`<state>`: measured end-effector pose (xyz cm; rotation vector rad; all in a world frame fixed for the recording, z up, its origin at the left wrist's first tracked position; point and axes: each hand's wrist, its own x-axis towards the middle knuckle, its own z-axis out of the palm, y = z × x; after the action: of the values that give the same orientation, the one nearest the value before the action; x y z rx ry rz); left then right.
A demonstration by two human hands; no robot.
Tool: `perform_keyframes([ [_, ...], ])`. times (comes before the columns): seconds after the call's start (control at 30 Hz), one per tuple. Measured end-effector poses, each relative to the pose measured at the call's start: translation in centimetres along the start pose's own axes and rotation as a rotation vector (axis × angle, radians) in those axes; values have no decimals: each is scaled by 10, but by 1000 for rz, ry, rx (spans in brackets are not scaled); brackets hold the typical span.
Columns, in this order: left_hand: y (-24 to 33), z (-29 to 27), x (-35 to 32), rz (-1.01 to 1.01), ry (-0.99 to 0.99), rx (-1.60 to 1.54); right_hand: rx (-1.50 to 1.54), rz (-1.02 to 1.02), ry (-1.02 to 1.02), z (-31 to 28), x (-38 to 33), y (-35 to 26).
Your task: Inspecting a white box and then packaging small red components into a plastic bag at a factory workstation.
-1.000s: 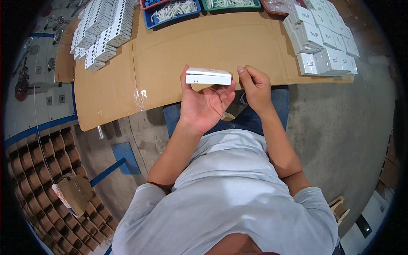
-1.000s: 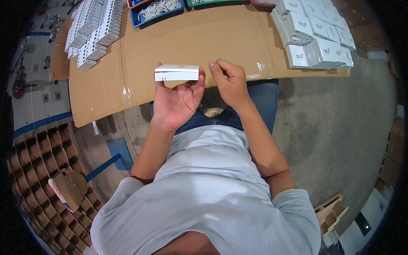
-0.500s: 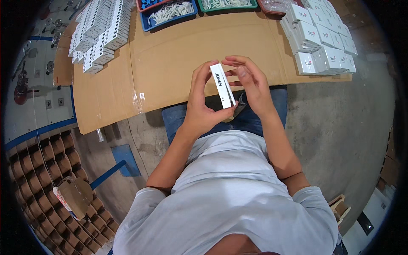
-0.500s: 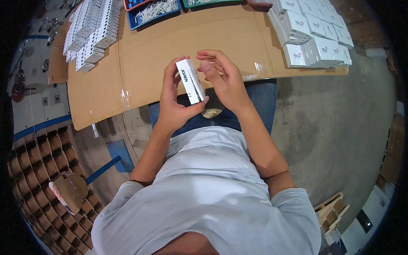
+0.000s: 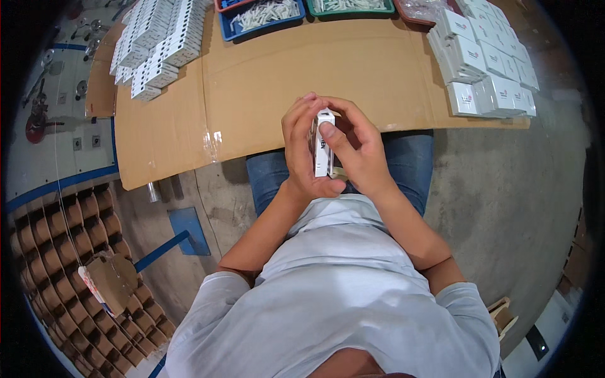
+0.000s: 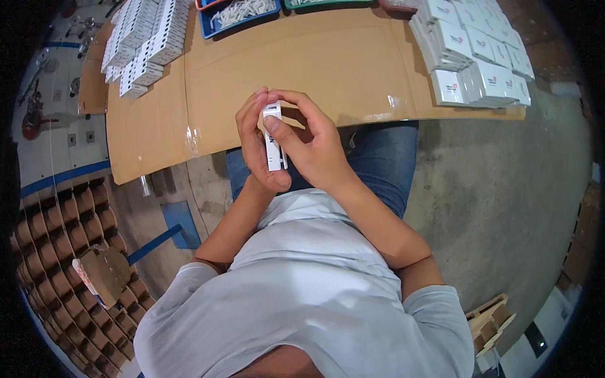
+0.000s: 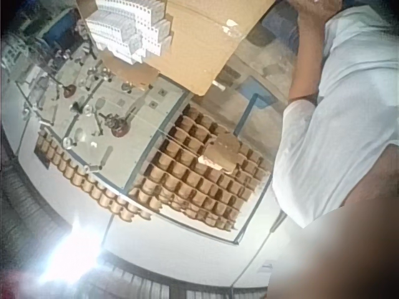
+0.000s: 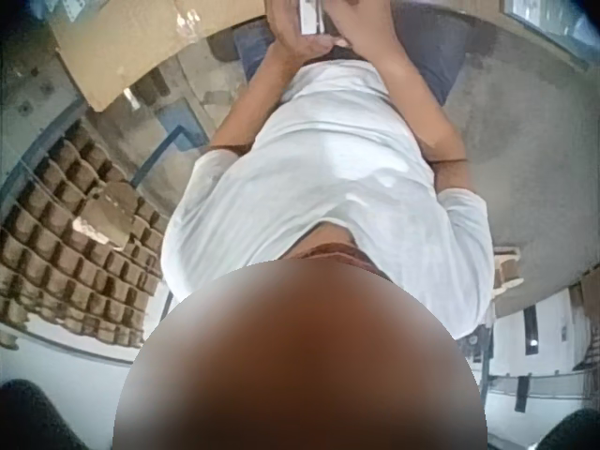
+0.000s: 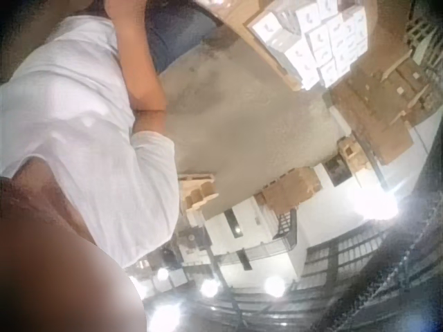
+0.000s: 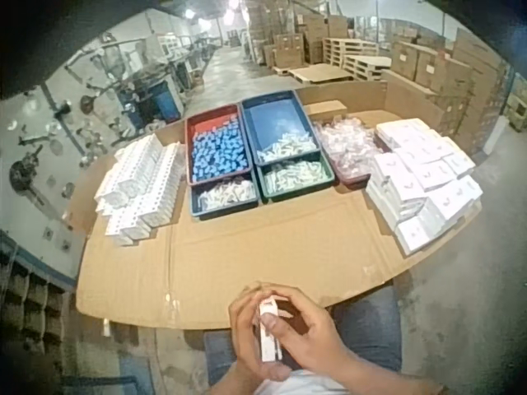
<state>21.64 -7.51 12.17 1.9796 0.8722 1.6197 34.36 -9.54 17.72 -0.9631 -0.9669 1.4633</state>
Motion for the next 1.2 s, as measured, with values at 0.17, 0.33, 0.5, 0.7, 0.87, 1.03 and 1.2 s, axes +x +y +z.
perform_keyframes([
  [0.17,10,-4,8,86,76,-37,-45,-171,-33,14,-6,3],
  [0.33,17,-8,12,104,125,-16,-25,-220,-69,19,-7,10],
  [0.5,23,-15,12,98,59,64,-171,-328,-76,22,-7,9],
  [0.7,26,-19,13,117,81,87,-218,-428,-122,21,-4,11],
  [0.87,26,-19,13,133,81,101,-217,-422,-119,21,-7,10],
  [1.03,27,-18,11,124,95,97,-220,-392,-118,21,-8,10],
  [1.2,27,-18,11,151,111,84,-242,-420,-143,21,-9,8],
])
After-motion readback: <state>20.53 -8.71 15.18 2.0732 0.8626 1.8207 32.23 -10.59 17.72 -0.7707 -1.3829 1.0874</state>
